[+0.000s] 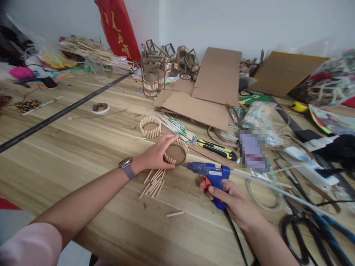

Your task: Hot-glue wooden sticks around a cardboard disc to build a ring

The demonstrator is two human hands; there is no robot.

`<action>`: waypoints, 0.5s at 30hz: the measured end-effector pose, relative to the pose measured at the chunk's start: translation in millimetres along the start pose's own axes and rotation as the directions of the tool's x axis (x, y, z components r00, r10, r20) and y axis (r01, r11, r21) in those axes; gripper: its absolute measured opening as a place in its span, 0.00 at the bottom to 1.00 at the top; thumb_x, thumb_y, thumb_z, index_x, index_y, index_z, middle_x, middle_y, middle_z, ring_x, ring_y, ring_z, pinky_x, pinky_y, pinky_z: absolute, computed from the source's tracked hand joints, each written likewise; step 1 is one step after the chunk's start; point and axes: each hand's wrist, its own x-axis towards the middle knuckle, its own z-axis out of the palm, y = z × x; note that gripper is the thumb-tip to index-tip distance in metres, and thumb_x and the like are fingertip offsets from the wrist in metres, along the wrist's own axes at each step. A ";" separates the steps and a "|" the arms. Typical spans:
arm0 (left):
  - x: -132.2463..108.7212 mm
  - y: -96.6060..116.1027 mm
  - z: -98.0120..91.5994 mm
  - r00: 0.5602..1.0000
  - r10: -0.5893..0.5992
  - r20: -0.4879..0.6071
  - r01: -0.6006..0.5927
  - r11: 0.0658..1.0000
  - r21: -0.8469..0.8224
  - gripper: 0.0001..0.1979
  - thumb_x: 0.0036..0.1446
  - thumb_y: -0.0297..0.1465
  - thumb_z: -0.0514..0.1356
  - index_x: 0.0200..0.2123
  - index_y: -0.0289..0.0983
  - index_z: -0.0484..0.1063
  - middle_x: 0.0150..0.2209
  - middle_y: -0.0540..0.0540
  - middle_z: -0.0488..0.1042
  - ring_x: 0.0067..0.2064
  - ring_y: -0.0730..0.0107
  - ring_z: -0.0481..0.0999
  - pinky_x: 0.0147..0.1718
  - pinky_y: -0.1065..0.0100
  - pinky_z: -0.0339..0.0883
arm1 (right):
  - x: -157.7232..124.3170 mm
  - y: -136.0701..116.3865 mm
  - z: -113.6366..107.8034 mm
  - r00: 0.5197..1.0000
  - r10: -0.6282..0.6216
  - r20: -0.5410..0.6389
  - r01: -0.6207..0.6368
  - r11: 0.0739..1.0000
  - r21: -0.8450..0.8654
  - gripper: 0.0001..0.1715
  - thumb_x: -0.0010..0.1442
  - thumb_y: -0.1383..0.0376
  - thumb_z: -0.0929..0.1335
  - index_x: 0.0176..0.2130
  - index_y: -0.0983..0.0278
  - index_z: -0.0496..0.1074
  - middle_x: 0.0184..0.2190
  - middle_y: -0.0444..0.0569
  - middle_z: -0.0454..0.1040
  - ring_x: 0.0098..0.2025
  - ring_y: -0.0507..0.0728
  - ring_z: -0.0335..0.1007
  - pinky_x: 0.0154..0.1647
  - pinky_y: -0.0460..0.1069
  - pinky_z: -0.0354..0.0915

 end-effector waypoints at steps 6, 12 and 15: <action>0.1 -0.8 0.2 1.000 -0.006 -0.012 0.006 1.000 -0.006 0.56 0.41 0.33 0.72 0.67 0.42 0.42 0.62 0.35 0.53 0.65 0.45 0.54 0.63 0.46 0.53 | -3.8 4.7 8.0 0.998 -0.043 -0.054 0.030 0.974 -0.226 0.28 0.54 0.42 0.68 0.29 0.65 0.75 0.24 0.48 0.71 0.26 0.53 0.63 0.25 0.47 0.59; 0.3 0.5 -0.4 1.000 -0.002 0.014 0.003 1.000 -0.031 0.57 0.40 0.37 0.73 0.67 0.39 0.44 0.62 0.33 0.54 0.65 0.44 0.55 0.63 0.47 0.54 | -7.3 8.4 15.8 0.985 -0.092 -0.145 0.002 0.849 -0.528 0.29 0.54 0.41 0.65 0.25 0.63 0.73 0.18 0.45 0.70 0.22 0.55 0.64 0.22 0.48 0.60; 0.2 1.3 -1.1 1.000 -0.009 0.027 0.010 1.000 -0.027 0.57 0.41 0.38 0.73 0.67 0.38 0.44 0.63 0.32 0.54 0.65 0.44 0.55 0.63 0.47 0.53 | -8.4 3.3 20.9 0.971 -0.182 -0.152 0.045 0.770 -0.637 0.26 0.54 0.43 0.64 0.22 0.60 0.73 0.17 0.45 0.71 0.22 0.57 0.66 0.23 0.49 0.63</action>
